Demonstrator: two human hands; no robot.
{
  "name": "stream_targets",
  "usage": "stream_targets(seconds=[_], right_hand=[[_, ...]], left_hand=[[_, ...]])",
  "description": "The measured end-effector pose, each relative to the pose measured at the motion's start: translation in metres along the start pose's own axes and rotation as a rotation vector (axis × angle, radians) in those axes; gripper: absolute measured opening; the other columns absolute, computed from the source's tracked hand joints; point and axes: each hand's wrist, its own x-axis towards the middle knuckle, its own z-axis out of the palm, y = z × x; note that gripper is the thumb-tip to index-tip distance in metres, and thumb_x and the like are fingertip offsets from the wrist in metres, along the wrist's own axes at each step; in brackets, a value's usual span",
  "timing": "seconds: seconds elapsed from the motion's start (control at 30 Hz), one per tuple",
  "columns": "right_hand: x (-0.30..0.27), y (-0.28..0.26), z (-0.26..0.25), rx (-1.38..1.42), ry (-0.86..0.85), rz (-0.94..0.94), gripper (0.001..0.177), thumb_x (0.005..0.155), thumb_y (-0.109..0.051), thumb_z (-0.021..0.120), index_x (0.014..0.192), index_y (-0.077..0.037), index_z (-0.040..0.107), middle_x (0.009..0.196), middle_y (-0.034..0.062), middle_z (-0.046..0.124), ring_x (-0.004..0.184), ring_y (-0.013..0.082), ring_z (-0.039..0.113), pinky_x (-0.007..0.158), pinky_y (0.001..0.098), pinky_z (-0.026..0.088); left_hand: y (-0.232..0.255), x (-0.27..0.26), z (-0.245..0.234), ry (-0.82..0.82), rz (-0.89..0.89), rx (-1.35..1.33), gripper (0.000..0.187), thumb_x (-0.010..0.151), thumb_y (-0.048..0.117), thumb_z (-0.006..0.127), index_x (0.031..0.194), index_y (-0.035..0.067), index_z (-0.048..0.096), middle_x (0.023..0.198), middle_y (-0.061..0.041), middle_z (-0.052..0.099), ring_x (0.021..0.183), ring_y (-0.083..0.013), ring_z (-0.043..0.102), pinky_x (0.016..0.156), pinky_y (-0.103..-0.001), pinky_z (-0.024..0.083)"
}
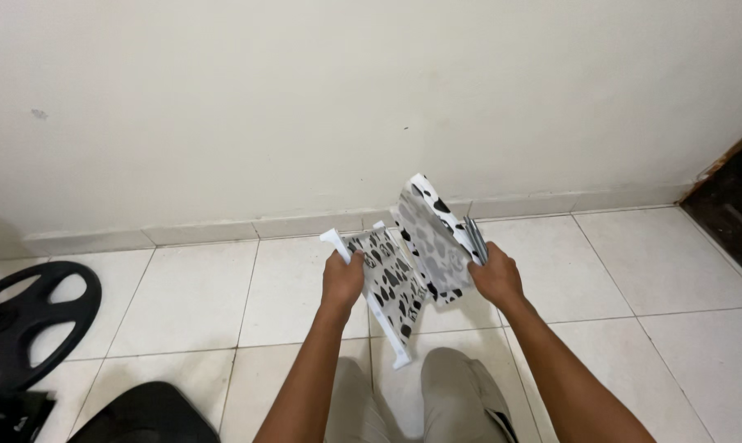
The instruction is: The person assembles a small storage unit by inserting metal rods into white plastic connectors and attaching patterned fabric panels. They work on a wooden table and then kneel on the floor to connect the frame sections.
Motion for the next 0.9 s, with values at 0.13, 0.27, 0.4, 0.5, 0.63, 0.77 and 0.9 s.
stream_targets(seconds=[0.13,0.27,0.4,0.5,0.63,0.77,0.9], right_hand=[[-0.006,-0.038,-0.039,0.05,0.028,-0.017,0.031,0.084,-0.022,0.07,0.106,-0.001,0.063,0.088,0.0221,0.073,0.081,0.0356,0.072,0.076,0.0471,0.055],[-0.003,-0.046,-0.055,0.129,0.048,-0.029,0.029,0.086,-0.02,0.07,0.108,-0.001,0.064,0.083,0.0195,0.073,0.074,0.03,0.072,0.071,0.0434,0.055],[0.003,-0.04,-0.048,0.22,0.029,0.023,0.026,0.087,-0.019,0.069,0.107,-0.002,0.065,0.075,0.0146,0.072,0.066,0.023,0.07,0.062,0.0386,0.054],[-0.008,-0.047,-0.052,0.242,-0.018,0.102,0.025,0.087,-0.019,0.071,0.1,0.002,0.069,0.071,0.0184,0.07,0.064,0.0245,0.065,0.063,0.0388,0.052],[-0.035,-0.096,-0.102,0.171,-0.083,0.075,0.026,0.086,-0.02,0.071,0.103,0.0,0.069,0.071,0.0143,0.067,0.065,0.023,0.063,0.066,0.0371,0.051],[-0.064,-0.169,-0.182,0.155,-0.24,0.147,0.029,0.088,-0.02,0.068,0.111,-0.003,0.068,0.07,0.0132,0.065,0.066,0.0227,0.062,0.066,0.038,0.051],[-0.092,-0.247,-0.27,0.127,-0.216,0.111,0.037,0.089,-0.021,0.069,0.121,-0.002,0.064,0.071,0.0132,0.066,0.066,0.0228,0.063,0.067,0.0378,0.051]], left_hand=[[0.021,0.0,0.005,0.01,-0.008,0.039,0.035,0.099,0.026,0.055,0.103,-0.006,0.069,0.088,-0.018,0.074,0.079,-0.0266,0.069,0.076,-0.04,0.052],[0.019,0.014,0.01,0.026,-0.061,0.017,0.036,0.098,0.029,0.054,0.105,-0.003,0.069,0.088,-0.021,0.076,0.081,-0.0317,0.072,0.076,-0.043,0.054],[0.01,0.032,0.026,0.079,-0.036,0.12,0.039,0.099,0.032,0.052,0.113,-0.003,0.064,0.098,-0.023,0.074,0.094,-0.0374,0.073,0.086,-0.044,0.054],[0.025,0.036,0.033,0.061,-0.14,0.098,0.041,0.1,0.033,0.049,0.116,-0.002,0.062,0.1,-0.024,0.075,0.097,-0.0384,0.073,0.088,-0.045,0.053],[0.089,0.003,0.023,0.037,-0.247,0.116,0.04,0.1,0.033,0.05,0.118,0.0,0.062,0.102,-0.019,0.073,0.1,-0.0337,0.071,0.09,-0.043,0.052],[0.181,-0.018,0.006,0.009,-0.389,-0.027,0.039,0.101,0.032,0.047,0.117,-0.001,0.063,0.096,-0.017,0.075,0.093,-0.0302,0.073,0.087,-0.042,0.053],[0.273,-0.038,-0.015,0.029,-0.333,-0.051,0.039,0.1,0.031,0.05,0.113,-0.003,0.066,0.091,-0.017,0.076,0.087,-0.0288,0.073,0.083,-0.04,0.053]])
